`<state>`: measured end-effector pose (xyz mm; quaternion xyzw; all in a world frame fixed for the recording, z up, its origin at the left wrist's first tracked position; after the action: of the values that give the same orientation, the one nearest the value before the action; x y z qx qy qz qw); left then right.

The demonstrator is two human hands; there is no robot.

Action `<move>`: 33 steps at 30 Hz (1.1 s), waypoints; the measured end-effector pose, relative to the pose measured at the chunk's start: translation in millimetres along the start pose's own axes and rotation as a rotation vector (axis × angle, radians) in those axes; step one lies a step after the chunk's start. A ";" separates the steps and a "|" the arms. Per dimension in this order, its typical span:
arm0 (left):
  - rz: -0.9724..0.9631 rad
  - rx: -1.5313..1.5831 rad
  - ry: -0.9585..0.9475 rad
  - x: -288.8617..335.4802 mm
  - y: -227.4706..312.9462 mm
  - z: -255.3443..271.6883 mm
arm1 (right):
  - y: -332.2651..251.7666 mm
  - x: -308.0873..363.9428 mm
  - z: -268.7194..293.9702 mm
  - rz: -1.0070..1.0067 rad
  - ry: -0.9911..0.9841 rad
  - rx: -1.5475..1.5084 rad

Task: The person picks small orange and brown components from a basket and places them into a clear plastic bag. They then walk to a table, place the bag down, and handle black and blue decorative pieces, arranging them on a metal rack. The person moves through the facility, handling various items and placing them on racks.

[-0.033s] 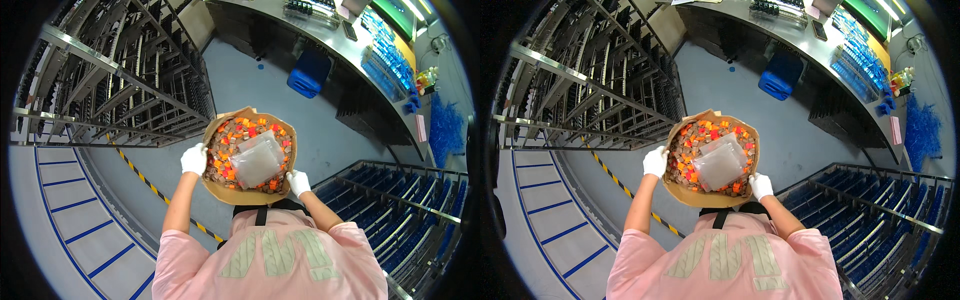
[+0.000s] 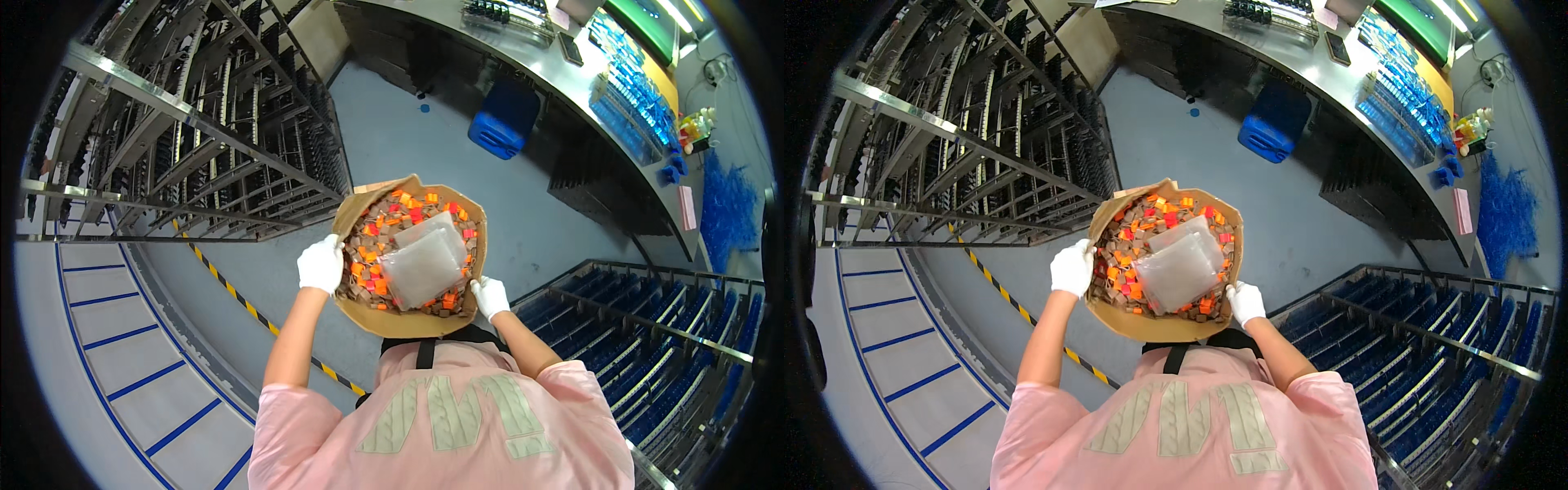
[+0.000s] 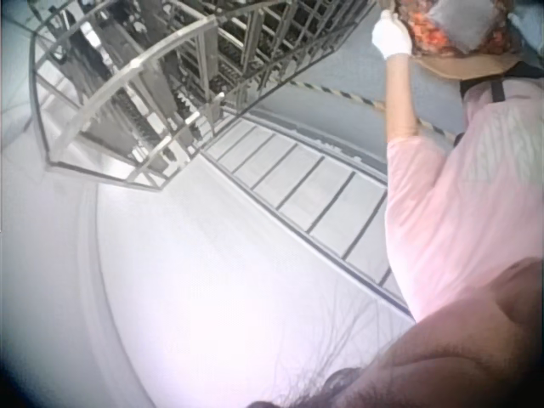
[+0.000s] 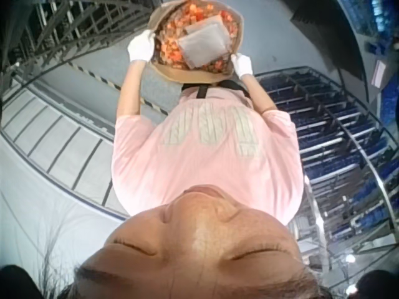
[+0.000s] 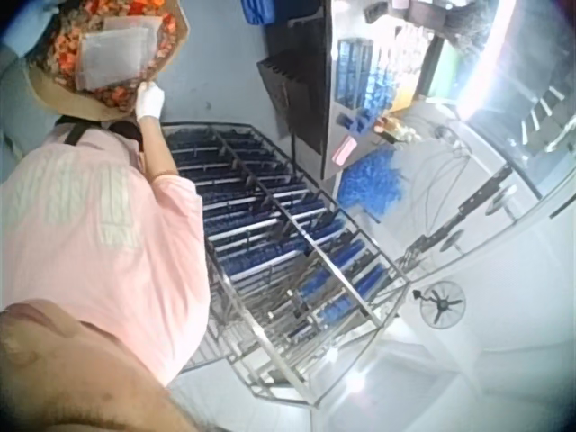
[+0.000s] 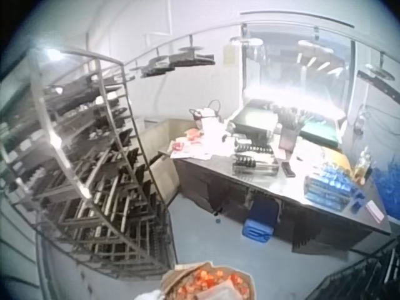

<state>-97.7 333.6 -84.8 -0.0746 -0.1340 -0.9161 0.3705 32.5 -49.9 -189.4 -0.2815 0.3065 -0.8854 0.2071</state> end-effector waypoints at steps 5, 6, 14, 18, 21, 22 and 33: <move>0.168 0.000 -0.030 -27.7 -36.1 9.8 | -15.1 6.9 -2.3 0.039 -0.018 0.077; 0.135 -0.024 -0.021 -33.9 -36.2 4.7 | -21.8 11.0 -4.3 0.033 -0.030 0.112; 0.070 0.072 0.198 -64.2 -59.4 -13.5 | -64.7 3.3 -8.0 0.060 0.057 -0.024; 0.368 0.097 0.141 -56.9 -94.4 -27.1 | -71.7 -16.0 -8.7 0.097 -0.013 0.127; 0.294 0.003 0.002 -53.6 -98.0 -45.6 | -67.4 -26.3 -5.2 0.009 0.018 0.010; 0.309 0.028 0.041 -51.0 -100.3 -45.9 | -67.0 -27.2 -3.8 0.002 0.024 0.027; 0.138 0.403 0.072 -130.4 -6.2 -95.6 | -69.5 -26.1 -5.8 -0.014 -0.090 0.074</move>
<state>-12.5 395.0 -207.8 0.0247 -0.2958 -0.8453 0.4443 35.1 17.1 -157.0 -0.3153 0.2619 -0.8840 0.2248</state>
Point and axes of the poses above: each hand's wrist, its own x-axis away from the middle knuckle, its own z-axis out of the back of the hand, y = z × x, the point moved 5 cm from there along -x, towards the middle knuckle, and after that the axes turned 8 degrees about z, right-handed, at the moved point
